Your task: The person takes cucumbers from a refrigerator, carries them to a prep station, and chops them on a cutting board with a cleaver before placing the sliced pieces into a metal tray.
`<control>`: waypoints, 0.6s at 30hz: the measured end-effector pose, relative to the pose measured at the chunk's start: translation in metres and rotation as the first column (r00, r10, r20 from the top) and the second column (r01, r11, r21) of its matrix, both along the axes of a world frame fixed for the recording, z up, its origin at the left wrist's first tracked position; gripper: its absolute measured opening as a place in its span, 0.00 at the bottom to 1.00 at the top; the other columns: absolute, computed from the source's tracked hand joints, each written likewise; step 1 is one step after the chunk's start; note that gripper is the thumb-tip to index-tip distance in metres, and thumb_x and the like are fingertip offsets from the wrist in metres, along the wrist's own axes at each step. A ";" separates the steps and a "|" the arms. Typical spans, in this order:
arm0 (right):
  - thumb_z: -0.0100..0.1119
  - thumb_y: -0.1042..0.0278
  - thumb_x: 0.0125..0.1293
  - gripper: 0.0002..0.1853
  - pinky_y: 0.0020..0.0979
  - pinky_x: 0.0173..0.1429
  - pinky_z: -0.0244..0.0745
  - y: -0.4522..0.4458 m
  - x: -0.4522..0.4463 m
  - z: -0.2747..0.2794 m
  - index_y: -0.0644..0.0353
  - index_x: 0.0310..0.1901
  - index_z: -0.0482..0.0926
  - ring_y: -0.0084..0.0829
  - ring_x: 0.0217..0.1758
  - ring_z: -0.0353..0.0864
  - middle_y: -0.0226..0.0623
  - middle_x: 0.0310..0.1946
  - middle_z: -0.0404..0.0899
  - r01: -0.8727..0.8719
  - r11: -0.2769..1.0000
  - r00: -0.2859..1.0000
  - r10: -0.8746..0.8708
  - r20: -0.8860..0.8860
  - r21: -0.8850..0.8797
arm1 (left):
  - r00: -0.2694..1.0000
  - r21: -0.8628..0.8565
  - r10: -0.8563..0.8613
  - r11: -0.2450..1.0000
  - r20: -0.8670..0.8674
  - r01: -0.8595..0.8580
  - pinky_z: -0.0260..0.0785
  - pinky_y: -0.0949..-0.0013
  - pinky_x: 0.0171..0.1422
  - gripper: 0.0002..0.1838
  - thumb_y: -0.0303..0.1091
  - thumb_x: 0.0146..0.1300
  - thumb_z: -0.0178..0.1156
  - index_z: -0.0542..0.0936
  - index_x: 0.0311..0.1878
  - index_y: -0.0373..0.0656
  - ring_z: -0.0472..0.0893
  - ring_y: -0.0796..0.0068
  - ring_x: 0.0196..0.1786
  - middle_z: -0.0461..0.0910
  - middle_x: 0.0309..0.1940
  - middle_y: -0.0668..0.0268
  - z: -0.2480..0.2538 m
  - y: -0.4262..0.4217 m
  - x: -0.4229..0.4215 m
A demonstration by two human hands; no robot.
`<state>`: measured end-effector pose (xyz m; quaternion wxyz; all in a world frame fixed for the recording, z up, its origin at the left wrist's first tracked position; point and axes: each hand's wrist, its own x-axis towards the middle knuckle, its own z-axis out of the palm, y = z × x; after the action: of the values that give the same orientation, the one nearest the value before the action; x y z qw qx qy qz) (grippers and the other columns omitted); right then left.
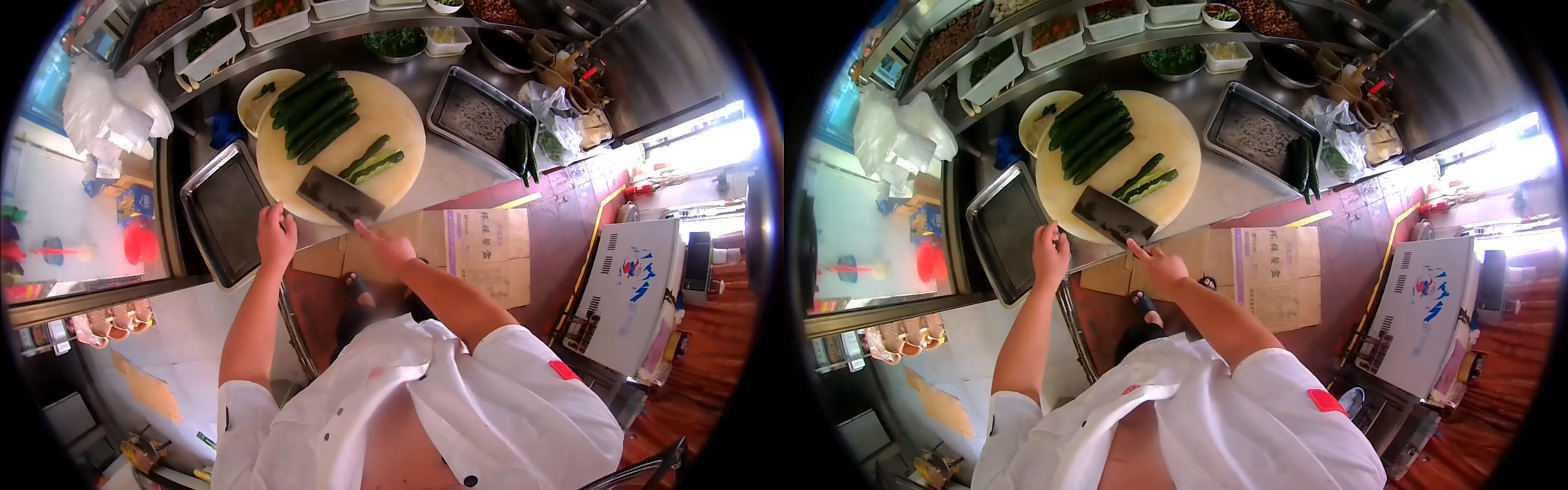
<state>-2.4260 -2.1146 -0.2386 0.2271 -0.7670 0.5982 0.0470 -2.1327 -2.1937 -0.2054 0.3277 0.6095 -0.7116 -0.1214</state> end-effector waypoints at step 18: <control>0.63 0.69 0.64 0.42 0.48 0.41 0.83 0.067 -0.114 0.017 0.37 0.81 0.63 0.50 0.38 0.86 0.42 0.41 0.83 0.339 0.900 0.910 -0.239 0.339 -0.274 | 0.959 0.184 -0.005 0.982 0.284 -0.050 0.77 0.47 0.52 0.14 0.39 0.67 0.67 0.78 0.48 0.43 0.82 0.47 0.52 0.81 0.47 0.54 -0.007 -0.125 -0.084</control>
<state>-2.5396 -2.0479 -0.2212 0.1888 -0.6935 0.6649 -0.2032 -2.2164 -2.3184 -0.2119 0.1641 0.6571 -0.7294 -0.0963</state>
